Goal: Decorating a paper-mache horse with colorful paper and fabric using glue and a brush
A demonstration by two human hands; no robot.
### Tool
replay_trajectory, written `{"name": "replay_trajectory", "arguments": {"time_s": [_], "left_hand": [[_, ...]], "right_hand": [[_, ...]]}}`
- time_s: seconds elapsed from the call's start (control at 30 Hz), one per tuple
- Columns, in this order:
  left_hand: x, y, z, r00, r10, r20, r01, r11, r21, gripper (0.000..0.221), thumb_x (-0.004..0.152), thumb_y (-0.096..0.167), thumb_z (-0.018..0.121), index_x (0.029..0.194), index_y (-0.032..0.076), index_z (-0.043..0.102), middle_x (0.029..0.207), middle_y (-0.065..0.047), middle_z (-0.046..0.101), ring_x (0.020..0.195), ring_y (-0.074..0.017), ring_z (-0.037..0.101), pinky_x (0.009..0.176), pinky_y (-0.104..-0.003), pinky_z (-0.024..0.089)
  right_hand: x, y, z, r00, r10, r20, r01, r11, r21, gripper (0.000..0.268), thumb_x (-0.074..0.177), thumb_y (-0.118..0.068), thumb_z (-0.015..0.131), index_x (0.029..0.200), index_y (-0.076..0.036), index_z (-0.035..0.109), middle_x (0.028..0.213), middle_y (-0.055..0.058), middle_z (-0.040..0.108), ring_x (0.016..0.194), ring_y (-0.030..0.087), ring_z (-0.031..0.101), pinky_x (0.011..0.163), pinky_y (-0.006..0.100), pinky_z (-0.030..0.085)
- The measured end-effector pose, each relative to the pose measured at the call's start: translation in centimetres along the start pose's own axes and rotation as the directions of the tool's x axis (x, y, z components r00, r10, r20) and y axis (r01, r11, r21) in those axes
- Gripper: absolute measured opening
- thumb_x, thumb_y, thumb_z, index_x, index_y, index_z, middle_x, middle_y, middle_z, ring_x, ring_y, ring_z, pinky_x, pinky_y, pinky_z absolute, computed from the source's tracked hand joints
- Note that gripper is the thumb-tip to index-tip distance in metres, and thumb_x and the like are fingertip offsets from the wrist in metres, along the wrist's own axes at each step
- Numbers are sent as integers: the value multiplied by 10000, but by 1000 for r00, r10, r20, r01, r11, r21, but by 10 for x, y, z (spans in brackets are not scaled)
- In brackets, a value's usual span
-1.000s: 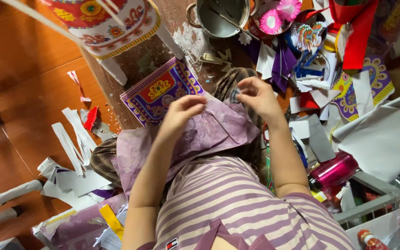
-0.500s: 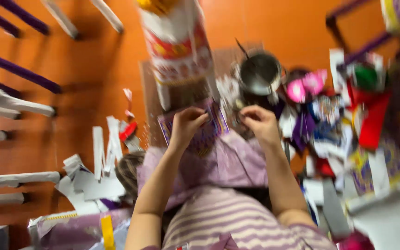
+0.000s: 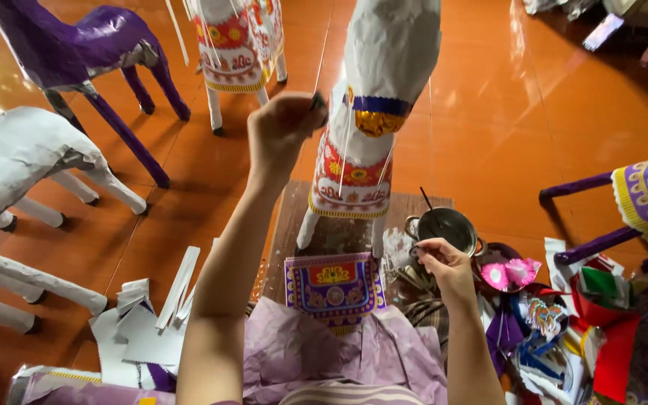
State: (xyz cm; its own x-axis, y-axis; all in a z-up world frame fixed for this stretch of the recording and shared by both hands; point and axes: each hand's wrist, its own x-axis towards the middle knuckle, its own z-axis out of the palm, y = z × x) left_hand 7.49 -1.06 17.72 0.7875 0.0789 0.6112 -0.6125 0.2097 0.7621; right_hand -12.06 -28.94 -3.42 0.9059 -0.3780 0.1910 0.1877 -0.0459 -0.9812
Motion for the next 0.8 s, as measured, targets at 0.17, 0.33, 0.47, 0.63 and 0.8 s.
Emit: {"name": "replay_trajectory", "arguments": {"time_s": [0.17, 0.33, 0.47, 0.63, 0.8], "left_hand": [[39, 3, 11, 974, -26, 223, 66, 983, -174, 59, 929, -10, 717, 986, 4, 713, 834, -61, 727, 683, -103, 612, 620, -226, 531], [44, 10, 15, 980, -57, 191, 89, 983, -163, 113, 920, 3, 731, 1032, -4, 732, 891, -86, 765, 733, -121, 687, 689, -235, 600], [42, 9, 13, 987, 16, 160, 15, 982, -190, 168, 883, -86, 741, 1032, -10, 719, 910, -109, 769, 760, -141, 705, 692, -242, 607], [25, 19, 8, 972, -1, 234, 65, 963, -262, 181, 906, -23, 749, 1071, 0, 677, 909, -93, 743, 758, -119, 666, 663, -223, 543], [2, 27, 3, 942, -74, 328, 177, 939, -296, 314, 905, -26, 756, 1187, -11, 619, 1018, -115, 732, 878, -157, 703, 836, -271, 604]], "right_hand": [[13, -57, 0, 992, 66, 110, -77, 993, 91, 166, 895, 64, 652, 1014, -16, 735, 841, 21, 673, 718, 63, 525, 637, 179, 392], [21, -65, 1, 994, 45, 97, -53, 996, 77, 172, 881, 78, 682, 1023, -2, 736, 870, 48, 707, 756, 81, 596, 667, 182, 446], [19, -67, 5, 989, 78, 124, -83, 996, 42, 135, 902, 33, 688, 1019, -19, 731, 836, 39, 686, 727, 79, 559, 628, 196, 422], [10, -57, -14, 956, 216, 200, -179, 966, -187, 201, 867, 37, 705, 1050, 2, 780, 876, 100, 770, 709, 136, 622, 613, 224, 481], [-34, 47, -79, 879, 469, 81, -265, 624, -736, 193, 798, -130, 766, 953, -15, 747, 802, 43, 773, 679, 167, 649, 633, 290, 526]]}}
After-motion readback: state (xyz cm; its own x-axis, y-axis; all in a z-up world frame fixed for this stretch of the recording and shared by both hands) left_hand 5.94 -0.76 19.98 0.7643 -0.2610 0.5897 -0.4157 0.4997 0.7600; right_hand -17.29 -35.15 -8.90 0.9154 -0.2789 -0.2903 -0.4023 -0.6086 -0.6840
